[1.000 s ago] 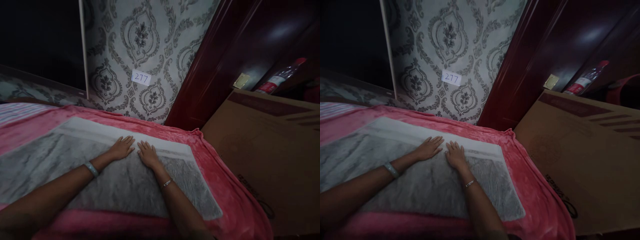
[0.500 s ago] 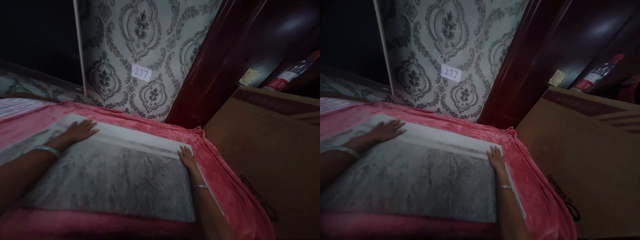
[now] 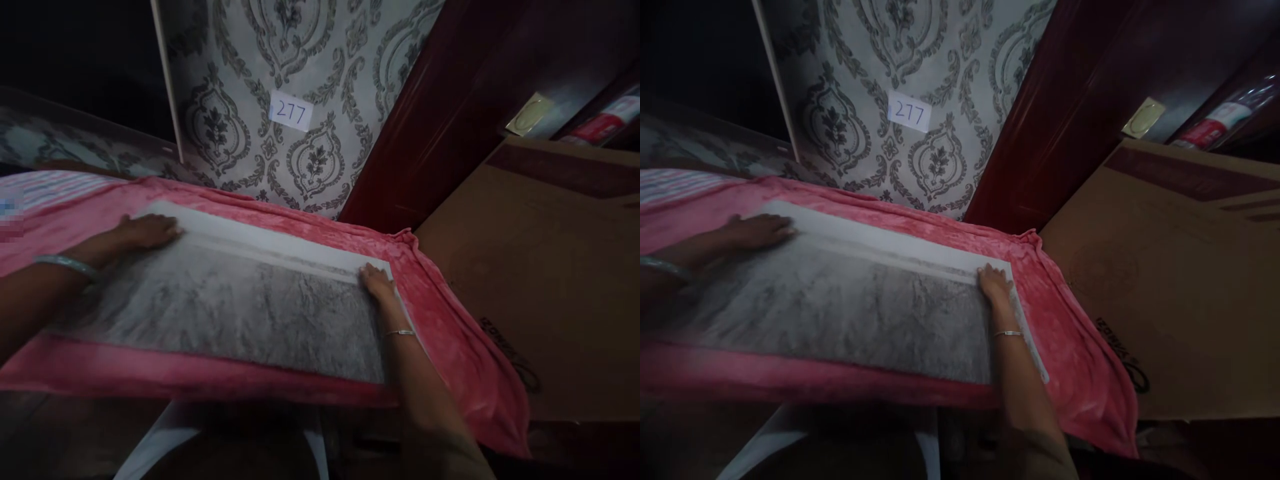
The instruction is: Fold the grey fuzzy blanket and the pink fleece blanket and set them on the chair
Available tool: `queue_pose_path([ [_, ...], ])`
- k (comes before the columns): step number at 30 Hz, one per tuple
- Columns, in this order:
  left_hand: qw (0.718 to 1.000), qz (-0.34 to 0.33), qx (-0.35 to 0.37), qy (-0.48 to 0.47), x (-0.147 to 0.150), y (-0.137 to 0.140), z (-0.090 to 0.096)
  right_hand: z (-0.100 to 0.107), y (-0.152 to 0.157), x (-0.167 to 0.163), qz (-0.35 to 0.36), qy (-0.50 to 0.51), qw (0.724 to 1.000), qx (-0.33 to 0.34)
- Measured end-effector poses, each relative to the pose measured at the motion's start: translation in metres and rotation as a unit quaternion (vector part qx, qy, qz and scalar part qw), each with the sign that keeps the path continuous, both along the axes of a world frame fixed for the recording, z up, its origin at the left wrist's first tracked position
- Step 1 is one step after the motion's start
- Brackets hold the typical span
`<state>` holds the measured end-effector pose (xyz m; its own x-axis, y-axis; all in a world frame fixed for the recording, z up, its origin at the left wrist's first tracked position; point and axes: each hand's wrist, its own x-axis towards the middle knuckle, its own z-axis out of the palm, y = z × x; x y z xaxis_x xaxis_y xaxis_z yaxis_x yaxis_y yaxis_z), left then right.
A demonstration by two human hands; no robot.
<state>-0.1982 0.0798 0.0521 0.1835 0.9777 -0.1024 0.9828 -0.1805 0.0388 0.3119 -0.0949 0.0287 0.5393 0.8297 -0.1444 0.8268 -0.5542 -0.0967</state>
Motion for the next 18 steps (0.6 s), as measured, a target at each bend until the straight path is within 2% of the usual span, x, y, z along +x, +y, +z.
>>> queue_pose_path([
  [1, 1.000, -0.023, 0.005, -0.005, 0.013, -0.013, -0.005, 0.001, -0.001, -0.021, 0.021, -0.002, 1.000, 0.010],
  [2, 0.996, -0.078, 0.033, -0.026, 0.028, -0.029, -0.011, 0.001, -0.002, -0.045, 0.053, -0.003, 0.998, 0.023],
  [6, 0.965, -0.258, 0.026, -0.028, 0.085, -0.102, -0.046, -0.013, -0.022, -0.149, 0.284, 0.034, 0.955, 0.075],
  [9, 0.960, -0.268, 0.070, -0.039, 0.103, -0.135, -0.060, -0.025, -0.038, -0.190, 0.333, 0.034, 0.937, 0.100],
  [11, 0.962, -0.259, 0.081, -0.039, 0.104, -0.142, -0.060, -0.028, -0.044, -0.192, 0.334, 0.032, 0.936, 0.104],
  [14, 0.965, -0.251, 0.080, -0.020, 0.093, -0.140, -0.056, -0.027, -0.052, -0.172, 0.326, 0.036, 0.940, 0.091],
  [18, 0.978, -0.185, 0.092, 0.017, 0.046, -0.130, -0.056, -0.033, -0.080, -0.122, 0.257, 0.007, 0.964, 0.073],
])
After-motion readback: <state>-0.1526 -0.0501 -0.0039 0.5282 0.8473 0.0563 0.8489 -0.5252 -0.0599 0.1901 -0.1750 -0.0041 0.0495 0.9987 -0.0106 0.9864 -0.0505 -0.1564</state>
